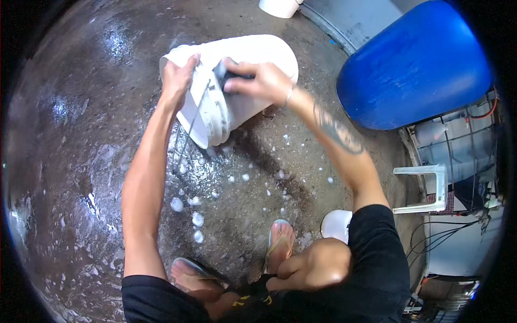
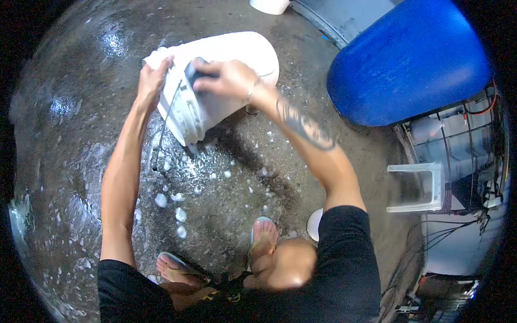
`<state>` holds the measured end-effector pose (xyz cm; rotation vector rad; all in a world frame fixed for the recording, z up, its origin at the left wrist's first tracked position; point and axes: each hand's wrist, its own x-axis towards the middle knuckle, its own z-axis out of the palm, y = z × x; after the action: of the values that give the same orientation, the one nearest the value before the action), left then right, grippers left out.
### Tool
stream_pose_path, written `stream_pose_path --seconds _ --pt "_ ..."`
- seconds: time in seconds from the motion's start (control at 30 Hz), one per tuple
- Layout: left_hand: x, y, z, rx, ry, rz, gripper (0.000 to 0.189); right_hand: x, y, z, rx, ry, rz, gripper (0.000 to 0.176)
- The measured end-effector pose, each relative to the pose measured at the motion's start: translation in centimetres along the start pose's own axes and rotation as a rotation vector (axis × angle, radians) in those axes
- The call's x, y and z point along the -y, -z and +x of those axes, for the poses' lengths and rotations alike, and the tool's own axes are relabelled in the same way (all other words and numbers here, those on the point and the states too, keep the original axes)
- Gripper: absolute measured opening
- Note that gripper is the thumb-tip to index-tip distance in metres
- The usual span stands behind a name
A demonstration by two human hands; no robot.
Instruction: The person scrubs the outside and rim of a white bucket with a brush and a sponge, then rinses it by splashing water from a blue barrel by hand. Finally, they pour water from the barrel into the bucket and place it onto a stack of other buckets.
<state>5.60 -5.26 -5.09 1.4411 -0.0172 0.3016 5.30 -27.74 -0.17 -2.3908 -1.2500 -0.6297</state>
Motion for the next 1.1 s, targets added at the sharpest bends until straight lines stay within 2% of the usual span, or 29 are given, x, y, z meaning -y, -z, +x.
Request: stream_pose_path --seconds 0.03,0.07,0.1,0.13,0.17,0.2,0.23,0.27,0.33,0.4,0.43,0.47,0.5,0.53,0.57,0.6,0.67,0.73,0.8,0.83,0.87,0.9,0.93,1.0,1.07,1.1 --pt "-0.9 0.1 0.2 -0.017 0.036 0.06 0.025 -0.8 0.1 -0.7 0.003 -0.004 -0.007 0.05" --pt "-1.6 0.3 0.5 0.004 0.165 0.126 0.024 -2.0 0.3 -2.6 0.005 -0.25 -0.002 0.054" --pt "-0.9 0.6 1.2 0.003 0.15 0.07 0.024 -3.2 0.9 -3.0 -0.005 -0.48 0.006 0.057" --pt "-0.5 0.8 2.0 -0.002 0.128 0.011 0.025 -5.2 2.4 -2.9 0.11 -0.916 -0.003 0.061" --pt "-0.2 1.1 2.2 0.003 0.176 0.001 0.026 -8.0 2.9 -3.8 0.056 -1.043 -0.039 0.065" --pt "-0.5 1.2 3.0 0.009 0.204 -0.009 0.027 -10.2 3.4 -4.6 0.021 -1.045 -0.163 0.064" --pt "-0.7 1.2 3.5 0.013 0.217 -0.043 0.039 -11.0 4.3 -4.6 0.081 -1.174 -0.242 0.066" --pt "-1.4 0.9 3.7 0.019 0.206 -0.033 0.039 -11.7 4.4 -5.2 0.066 -1.176 -0.235 0.066" --pt "-3.3 1.0 4.3 -0.068 0.32 0.479 0.054 -12.9 3.5 -5.4 0.026 -1.194 -0.301 0.065" --pt "-2.8 -0.9 3.1 -0.651 -0.086 1.092 0.063 -10.5 4.7 -6.3 0.038 -1.196 -0.275 0.072" --pt "-3.4 -0.9 1.3 -0.573 -0.404 1.074 0.057 -9.4 5.6 -7.8 0.036 -1.132 -0.241 0.075" --pt "-6.0 -1.3 -3.6 -0.47 -0.711 1.029 0.051 -8.6 6.7 -9.9 0.04 -1.082 -0.21 0.078" --pt "-5.0 -1.3 -8.2 -0.168 -0.727 0.914 0.046 -8.3 8.6 -12.5 0.047 -1.071 -0.174 0.087" --pt "-3.9 -1.4 -12.5 0.139 -0.729 0.777 0.042 -7.3 11.1 -15.7 -0.012 -0.984 -0.029 0.087" --pt "-3.5 -1.4 -16.1 0.289 -0.635 0.873 0.042 -5.6 13.9 -19.1 -0.074 -0.999 0.307 0.082" --pt "-2.9 -1.2 -19.1 0.459 -0.545 0.963 0.043 -0.2 19.0 -20.0 0.074 -1.187 0.187 0.076" --pt "0.7 1.3 -20.5 0.253 -0.365 1.028 0.047 5.1 24.4 -26.2 0.252 -1.312 0.168 0.075" --pt "3.1 3.6 -20.0 0.116 -0.566 1.142 0.054 9.8 28.6 -32.7 0.483 -1.489 0.157 0.071" --pt "5.5 4.0 -18.6 0.003 -0.358 1.021 0.063 12.9 29.8 -38.1 0.603 -1.678 0.19 0.069" --pt "5.8 3.7 -17.8 0.026 -0.368 1.014 0.063 14.3 29.6 -39.2 0.731 -1.771 0.198 0.069" --pt "6.0 2.9 -16.8 0.172 -0.161 0.728 0.062 15.2 29.3 -39.9 0.861 -1.851 0.204 0.07" --pt "6.0 1.9 -15.9 0.312 0.046 0.439 0.061 15.7 28.4 -41.7 0.909 -1.841 0.156 0.067" --pt "5.2 0.4 -15.3 0.322 0.133 0.32 0.052 16.2 27.1 -44.0 0.964 -1.828 0.112 0.065" --pt "6.0 -1.4 -14.4 0.261 0.07 0.214 0.043 15.3 23.5 -47.3 1.274 -1.831 -0.026 0.051" --pt "5.8 -2.8 -13.2 0.22 0.035 0.211 0.043 15.6 20.5 -47.9 1.372 -1.682 0.007 0.035" --pt "5.4 -3.3 -12.7 0.16 0.001 0.207 0.043 15.6 18.8 -48.9 1.41 -1.551 -0.108 0.032"
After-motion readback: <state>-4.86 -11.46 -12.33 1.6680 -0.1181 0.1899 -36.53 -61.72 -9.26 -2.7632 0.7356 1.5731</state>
